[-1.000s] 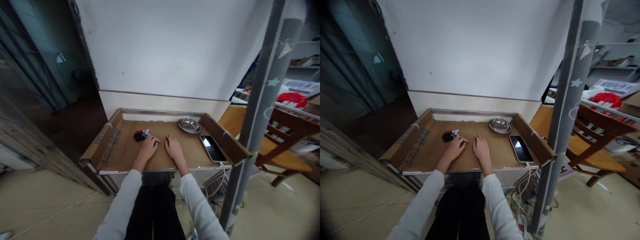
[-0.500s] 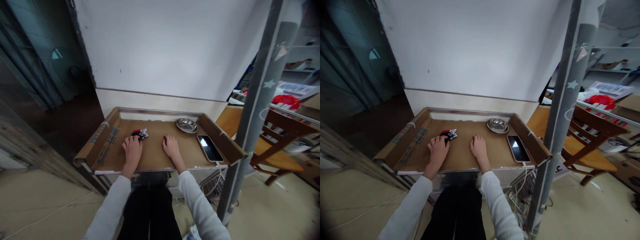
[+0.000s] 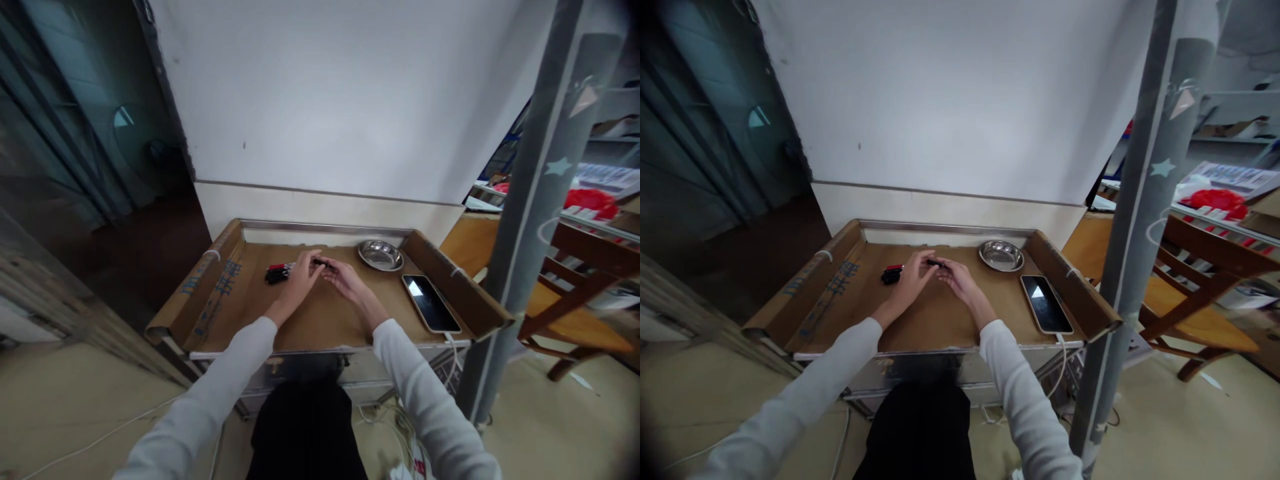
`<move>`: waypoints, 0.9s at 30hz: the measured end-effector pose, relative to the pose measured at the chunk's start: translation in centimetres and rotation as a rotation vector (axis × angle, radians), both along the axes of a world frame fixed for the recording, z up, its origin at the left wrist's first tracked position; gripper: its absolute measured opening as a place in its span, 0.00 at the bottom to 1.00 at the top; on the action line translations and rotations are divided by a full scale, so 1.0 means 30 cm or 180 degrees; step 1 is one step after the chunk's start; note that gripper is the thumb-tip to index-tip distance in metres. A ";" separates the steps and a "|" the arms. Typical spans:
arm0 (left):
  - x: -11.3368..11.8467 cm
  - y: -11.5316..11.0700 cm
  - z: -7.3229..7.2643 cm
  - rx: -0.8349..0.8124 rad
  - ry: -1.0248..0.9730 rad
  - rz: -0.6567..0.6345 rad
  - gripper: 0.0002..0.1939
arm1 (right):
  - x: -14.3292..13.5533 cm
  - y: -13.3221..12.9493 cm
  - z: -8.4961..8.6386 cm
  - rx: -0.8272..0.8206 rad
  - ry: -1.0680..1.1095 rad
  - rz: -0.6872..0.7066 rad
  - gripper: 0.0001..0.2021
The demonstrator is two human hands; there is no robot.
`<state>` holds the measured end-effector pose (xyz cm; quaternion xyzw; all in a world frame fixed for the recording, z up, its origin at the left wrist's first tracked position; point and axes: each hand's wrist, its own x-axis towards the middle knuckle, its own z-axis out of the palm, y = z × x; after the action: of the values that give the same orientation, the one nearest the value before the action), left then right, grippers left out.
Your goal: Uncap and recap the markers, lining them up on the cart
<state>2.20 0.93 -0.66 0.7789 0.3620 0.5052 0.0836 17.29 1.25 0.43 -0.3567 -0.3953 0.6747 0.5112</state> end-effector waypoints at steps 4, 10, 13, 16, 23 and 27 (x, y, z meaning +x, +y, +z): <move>0.034 0.056 -0.007 0.0093 -0.0178 -0.0190 0.18 | 0.002 0.025 -0.017 -0.0616 0.0641 0.0096 0.14; 0.007 0.076 -0.028 -0.0177 -0.0375 -0.0256 0.13 | 0.031 0.031 -0.062 -0.0505 0.0666 0.0194 0.12; 0.004 0.073 -0.015 -0.0329 -0.0880 -0.0159 0.11 | 0.048 0.033 -0.066 -0.0317 0.0710 0.0145 0.11; 0.004 0.075 -0.001 -0.0448 -0.1247 -0.0085 0.11 | 0.053 0.036 -0.066 -0.0290 0.0732 0.0079 0.11; -0.027 0.119 -0.007 -0.0563 -0.1698 0.0211 0.11 | 0.051 0.034 -0.074 0.0018 0.0503 -0.0193 0.09; -0.037 0.135 -0.026 -0.0699 -0.1257 0.0294 0.08 | 0.064 0.042 -0.085 0.0251 0.0205 -0.0620 0.11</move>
<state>1.09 4.97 -1.44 0.6337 0.4267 0.6087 0.2139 19.21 2.49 -2.13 -0.3511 -0.3684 0.6169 0.6004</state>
